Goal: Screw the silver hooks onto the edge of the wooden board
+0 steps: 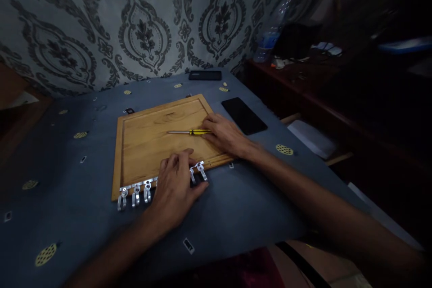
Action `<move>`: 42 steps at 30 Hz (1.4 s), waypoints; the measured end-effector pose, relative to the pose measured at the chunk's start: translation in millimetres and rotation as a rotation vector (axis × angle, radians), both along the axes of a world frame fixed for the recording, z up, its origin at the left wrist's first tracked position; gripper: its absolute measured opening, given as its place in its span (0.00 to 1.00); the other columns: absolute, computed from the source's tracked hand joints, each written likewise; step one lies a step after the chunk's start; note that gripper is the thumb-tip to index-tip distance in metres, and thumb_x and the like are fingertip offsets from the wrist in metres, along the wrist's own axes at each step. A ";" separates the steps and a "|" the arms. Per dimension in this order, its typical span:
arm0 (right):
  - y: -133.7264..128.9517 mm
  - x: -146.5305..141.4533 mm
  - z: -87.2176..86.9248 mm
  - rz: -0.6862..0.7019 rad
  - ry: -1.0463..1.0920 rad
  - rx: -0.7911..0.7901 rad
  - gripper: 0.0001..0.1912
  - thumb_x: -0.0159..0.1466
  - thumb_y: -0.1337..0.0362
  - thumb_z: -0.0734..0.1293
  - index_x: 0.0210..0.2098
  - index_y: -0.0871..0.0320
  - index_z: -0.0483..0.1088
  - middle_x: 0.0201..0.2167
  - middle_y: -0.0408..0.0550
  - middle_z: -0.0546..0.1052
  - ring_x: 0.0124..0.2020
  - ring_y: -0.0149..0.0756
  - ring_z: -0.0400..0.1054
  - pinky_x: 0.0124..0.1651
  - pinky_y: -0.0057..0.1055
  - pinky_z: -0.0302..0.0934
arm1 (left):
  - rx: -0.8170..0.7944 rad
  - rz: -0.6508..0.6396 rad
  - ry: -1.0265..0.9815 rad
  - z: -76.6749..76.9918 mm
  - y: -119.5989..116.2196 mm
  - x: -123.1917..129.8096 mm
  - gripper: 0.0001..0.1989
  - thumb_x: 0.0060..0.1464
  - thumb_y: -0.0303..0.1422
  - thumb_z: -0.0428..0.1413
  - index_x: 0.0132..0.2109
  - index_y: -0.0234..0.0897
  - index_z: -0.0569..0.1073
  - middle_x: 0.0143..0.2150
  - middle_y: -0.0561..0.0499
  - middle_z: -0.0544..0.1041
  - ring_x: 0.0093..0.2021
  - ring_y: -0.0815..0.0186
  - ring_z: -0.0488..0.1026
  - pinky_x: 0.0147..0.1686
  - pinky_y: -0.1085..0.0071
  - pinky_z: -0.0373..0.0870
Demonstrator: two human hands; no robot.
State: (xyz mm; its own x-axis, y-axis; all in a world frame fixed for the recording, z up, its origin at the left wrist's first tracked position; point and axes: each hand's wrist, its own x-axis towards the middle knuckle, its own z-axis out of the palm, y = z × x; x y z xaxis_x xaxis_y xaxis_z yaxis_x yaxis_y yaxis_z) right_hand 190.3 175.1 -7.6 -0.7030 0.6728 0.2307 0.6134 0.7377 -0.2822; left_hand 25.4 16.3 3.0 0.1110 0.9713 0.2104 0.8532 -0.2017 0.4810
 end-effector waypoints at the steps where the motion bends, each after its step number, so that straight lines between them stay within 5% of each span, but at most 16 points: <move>1: 0.5 3.6 -1.5 0.016 0.047 -0.043 0.06 0.66 0.66 0.66 0.42 0.60 0.73 0.42 0.53 0.76 0.44 0.43 0.69 0.45 0.35 0.61 | -0.002 0.001 -0.002 0.3 0.1 0.0 0.32 0.50 0.27 0.67 0.56 0.41 0.59 0.51 0.48 0.78 0.55 0.52 0.73 0.54 0.52 0.67; 6: -6.0 16.6 8.2 -0.040 0.487 -0.210 0.11 0.65 0.57 0.68 0.39 0.59 0.73 0.31 0.45 0.77 0.31 0.35 0.68 0.34 0.31 0.59 | -0.030 0.008 -0.012 2.3 0.7 0.6 0.29 0.51 0.27 0.66 0.56 0.41 0.60 0.52 0.47 0.77 0.56 0.52 0.73 0.55 0.50 0.66; 12: -37.9 10.9 54.7 -0.150 1.032 -0.266 0.18 0.65 0.45 0.68 0.31 0.53 0.65 0.23 0.40 0.68 0.20 0.29 0.60 0.24 0.29 0.56 | -0.029 -0.001 -0.029 2.5 0.7 0.5 0.32 0.52 0.28 0.65 0.59 0.40 0.59 0.50 0.47 0.78 0.54 0.51 0.73 0.54 0.49 0.67; 15: -58.7 5.3 63.7 -0.097 1.046 -0.304 0.17 0.68 0.45 0.64 0.35 0.51 0.63 0.28 0.40 0.72 0.18 0.26 0.60 0.21 0.28 0.56 | -0.031 0.005 -0.029 2.8 0.6 0.6 0.32 0.52 0.28 0.65 0.59 0.39 0.59 0.50 0.47 0.78 0.54 0.51 0.72 0.54 0.50 0.67; 19: -75.3 0.1 51.4 -0.031 1.037 -0.351 0.14 0.71 0.47 0.61 0.39 0.50 0.62 0.35 0.42 0.76 0.18 0.26 0.63 0.20 0.29 0.59 | -0.058 0.006 -0.036 4.2 0.7 1.1 0.34 0.51 0.28 0.66 0.60 0.38 0.58 0.50 0.48 0.79 0.55 0.52 0.72 0.55 0.51 0.66; 26: -80.2 0.5 30.2 -0.038 1.027 -0.353 0.13 0.71 0.48 0.61 0.38 0.50 0.62 0.21 0.37 0.67 0.17 0.30 0.64 0.19 0.30 0.57 | -0.051 0.009 -0.035 4.3 0.3 1.4 0.33 0.51 0.27 0.66 0.60 0.38 0.59 0.49 0.47 0.79 0.53 0.52 0.73 0.54 0.51 0.66; 42: -80.6 -2.1 23.9 -0.030 0.939 -0.396 0.15 0.70 0.45 0.61 0.40 0.50 0.63 0.20 0.37 0.68 0.18 0.32 0.66 0.22 0.32 0.60 | -0.051 -0.005 -0.037 5.0 -0.2 0.7 0.33 0.52 0.28 0.66 0.59 0.38 0.59 0.50 0.47 0.79 0.54 0.52 0.72 0.54 0.52 0.66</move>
State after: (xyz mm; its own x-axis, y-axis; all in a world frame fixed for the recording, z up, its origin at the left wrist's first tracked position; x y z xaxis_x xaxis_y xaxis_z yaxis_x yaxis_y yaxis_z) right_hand 188.2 94.5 16.3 -0.3343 0.8349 0.4372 0.0354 0.4746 -0.8795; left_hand 26.1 16.1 8.1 0.1090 0.9803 0.1647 0.8338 -0.1804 0.5218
